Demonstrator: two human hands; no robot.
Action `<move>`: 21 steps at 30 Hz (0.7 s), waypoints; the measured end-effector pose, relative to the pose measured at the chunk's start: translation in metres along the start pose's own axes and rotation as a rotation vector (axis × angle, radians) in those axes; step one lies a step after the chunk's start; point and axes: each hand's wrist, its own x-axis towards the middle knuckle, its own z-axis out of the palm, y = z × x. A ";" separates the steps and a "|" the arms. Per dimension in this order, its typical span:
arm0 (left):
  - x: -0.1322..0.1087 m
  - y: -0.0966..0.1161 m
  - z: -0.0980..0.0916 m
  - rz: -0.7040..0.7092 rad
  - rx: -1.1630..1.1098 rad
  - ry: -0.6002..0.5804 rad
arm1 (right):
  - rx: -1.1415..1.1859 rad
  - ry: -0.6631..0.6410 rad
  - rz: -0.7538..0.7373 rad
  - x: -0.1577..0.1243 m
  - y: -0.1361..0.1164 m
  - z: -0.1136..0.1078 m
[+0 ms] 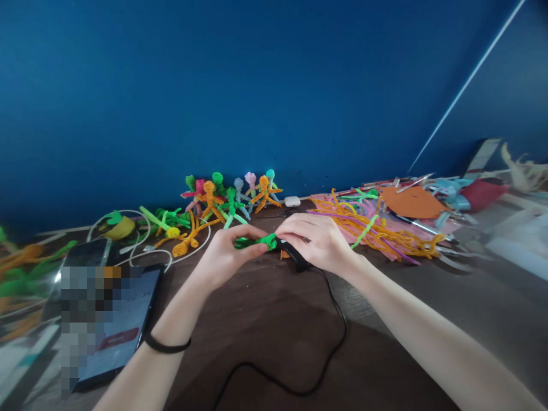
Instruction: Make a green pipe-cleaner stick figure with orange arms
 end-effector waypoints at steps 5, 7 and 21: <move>0.000 0.000 0.000 0.008 -0.017 0.019 | 0.034 0.002 0.033 0.000 -0.001 0.000; 0.000 -0.001 0.000 0.017 -0.029 0.027 | 0.055 0.009 0.055 -0.001 -0.001 0.001; -0.001 -0.006 0.001 0.035 -0.156 0.073 | 0.349 0.013 0.335 0.000 -0.008 0.005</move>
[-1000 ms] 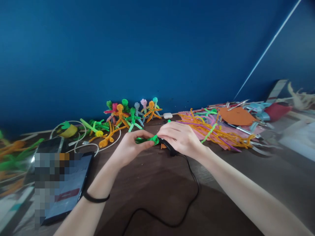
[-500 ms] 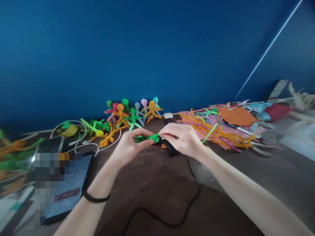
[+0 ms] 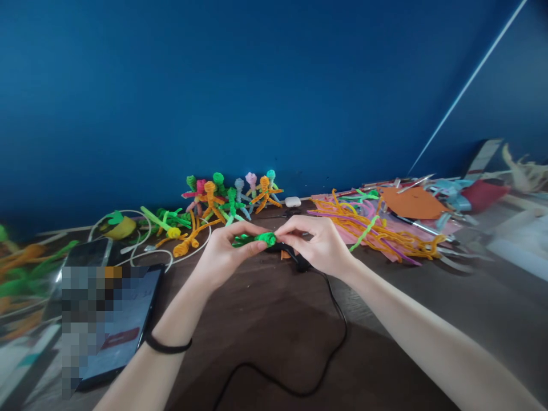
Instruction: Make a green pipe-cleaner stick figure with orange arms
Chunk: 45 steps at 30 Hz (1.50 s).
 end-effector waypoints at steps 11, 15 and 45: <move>-0.001 -0.001 0.000 0.072 0.016 0.001 | 0.078 0.015 0.065 -0.002 -0.001 0.002; -0.002 0.002 0.001 0.088 -0.021 -0.023 | 0.103 0.046 0.042 -0.002 0.000 0.004; 0.000 -0.008 0.011 -0.112 -0.545 0.126 | -0.094 0.045 -0.209 0.000 -0.005 0.005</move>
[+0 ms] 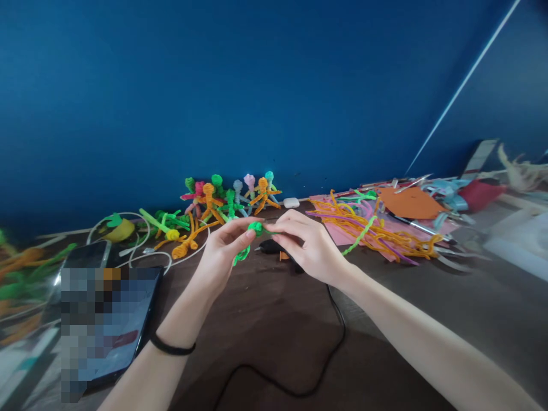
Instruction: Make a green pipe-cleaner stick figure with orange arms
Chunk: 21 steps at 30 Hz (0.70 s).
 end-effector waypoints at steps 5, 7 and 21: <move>0.000 -0.001 0.003 -0.032 -0.040 0.000 | -0.052 0.029 -0.021 0.000 0.001 -0.001; 0.000 0.000 0.004 -0.033 -0.047 0.013 | -0.063 0.027 -0.010 0.000 0.001 -0.001; 0.005 -0.004 0.000 -0.069 -0.013 0.109 | -0.154 -0.044 0.238 0.000 -0.002 -0.001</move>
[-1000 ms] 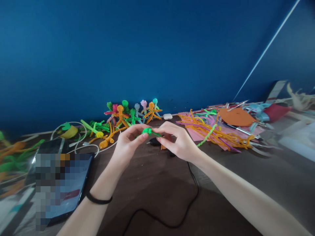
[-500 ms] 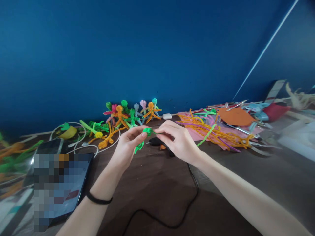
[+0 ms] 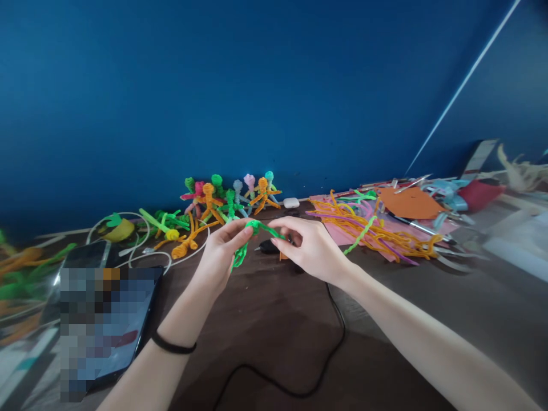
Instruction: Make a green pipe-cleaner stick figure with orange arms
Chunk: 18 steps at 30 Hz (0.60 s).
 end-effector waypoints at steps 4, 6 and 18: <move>0.002 0.000 -0.002 0.007 0.021 0.064 | -0.024 -0.019 -0.009 0.000 0.001 -0.001; 0.003 -0.001 -0.002 0.014 0.041 0.074 | -0.021 -0.037 -0.042 0.001 0.000 -0.002; -0.001 -0.002 -0.002 0.254 0.549 0.060 | -0.122 -0.107 -0.178 0.001 0.001 -0.006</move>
